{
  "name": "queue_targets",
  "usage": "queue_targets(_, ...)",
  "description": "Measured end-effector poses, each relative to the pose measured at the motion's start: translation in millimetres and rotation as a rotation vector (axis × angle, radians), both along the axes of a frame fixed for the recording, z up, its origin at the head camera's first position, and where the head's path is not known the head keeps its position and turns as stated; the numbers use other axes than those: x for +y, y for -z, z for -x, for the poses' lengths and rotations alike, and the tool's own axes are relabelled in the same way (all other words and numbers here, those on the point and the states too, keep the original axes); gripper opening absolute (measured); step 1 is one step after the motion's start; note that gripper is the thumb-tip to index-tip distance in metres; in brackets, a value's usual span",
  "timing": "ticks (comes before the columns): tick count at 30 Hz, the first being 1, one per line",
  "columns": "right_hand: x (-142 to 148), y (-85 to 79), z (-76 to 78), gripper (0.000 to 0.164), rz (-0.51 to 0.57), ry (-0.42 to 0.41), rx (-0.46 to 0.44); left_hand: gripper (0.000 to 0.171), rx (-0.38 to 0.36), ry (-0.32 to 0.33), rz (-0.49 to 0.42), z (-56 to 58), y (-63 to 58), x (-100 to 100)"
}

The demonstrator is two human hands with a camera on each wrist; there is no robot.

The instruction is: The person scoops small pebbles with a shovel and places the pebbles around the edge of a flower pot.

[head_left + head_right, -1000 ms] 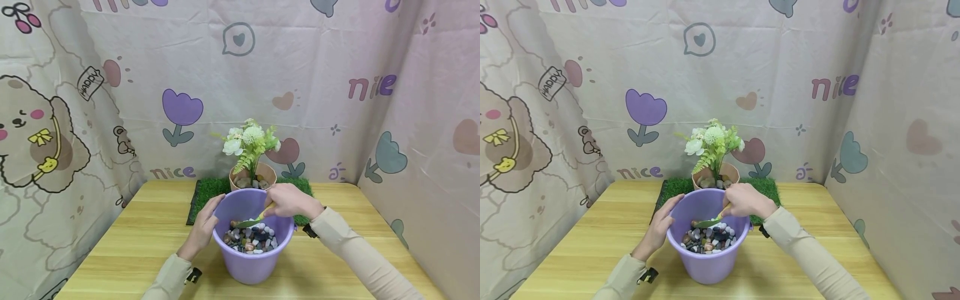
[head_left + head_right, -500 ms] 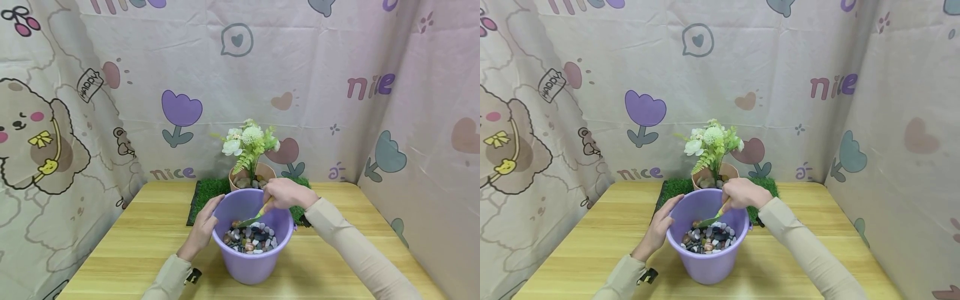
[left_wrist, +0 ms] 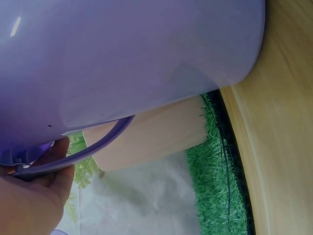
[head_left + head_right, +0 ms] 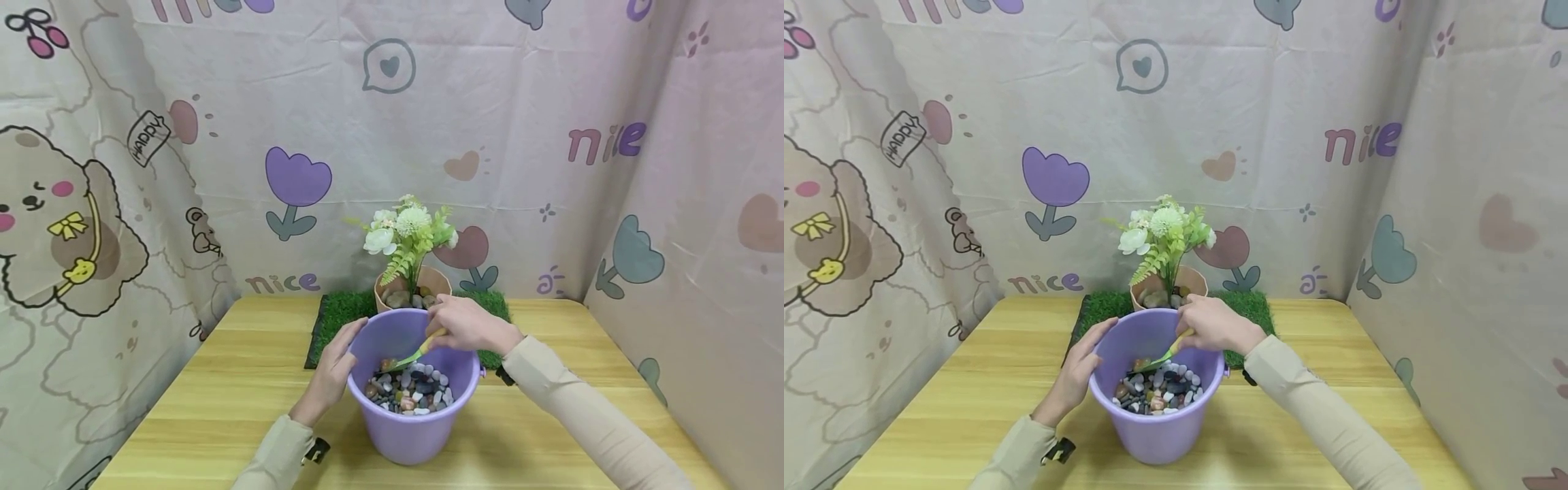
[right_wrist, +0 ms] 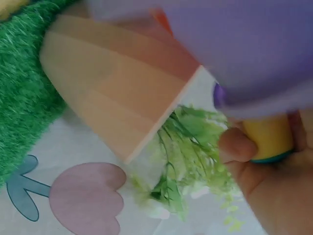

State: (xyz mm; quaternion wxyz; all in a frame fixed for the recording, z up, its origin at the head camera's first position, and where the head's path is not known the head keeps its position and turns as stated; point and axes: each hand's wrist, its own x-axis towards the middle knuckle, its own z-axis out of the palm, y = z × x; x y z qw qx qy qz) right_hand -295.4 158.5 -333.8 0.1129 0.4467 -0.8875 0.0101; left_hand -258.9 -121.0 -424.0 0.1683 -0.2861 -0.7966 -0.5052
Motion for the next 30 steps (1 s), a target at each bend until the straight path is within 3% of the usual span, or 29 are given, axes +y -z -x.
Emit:
queue_targets(6, 3, 9.4, 0.5, 0.017, 0.058, -0.065, 0.067, 0.066, 0.002, 0.004, -0.006, 0.1, 0.0, 0)
queue_targets(17, 15, 11.5, -4.3, 0.019, 0.144, -0.046, 0.119, 0.067, 0.003, 0.007, -0.014, -0.2, 0.5, 0)
queue_targets(25, 24, 14.5, -10.2, 0.02, 0.293, -0.065, 0.171, 0.065, 0.018, 0.018, -0.004, 0.3, 0.0, -1)
queue_targets(30, 24, 16.0, -13.0, 0.026, 0.295, 0.001, 0.174, 0.066, 0.01, 0.007, -0.007, 0.0, 0.2, 0)
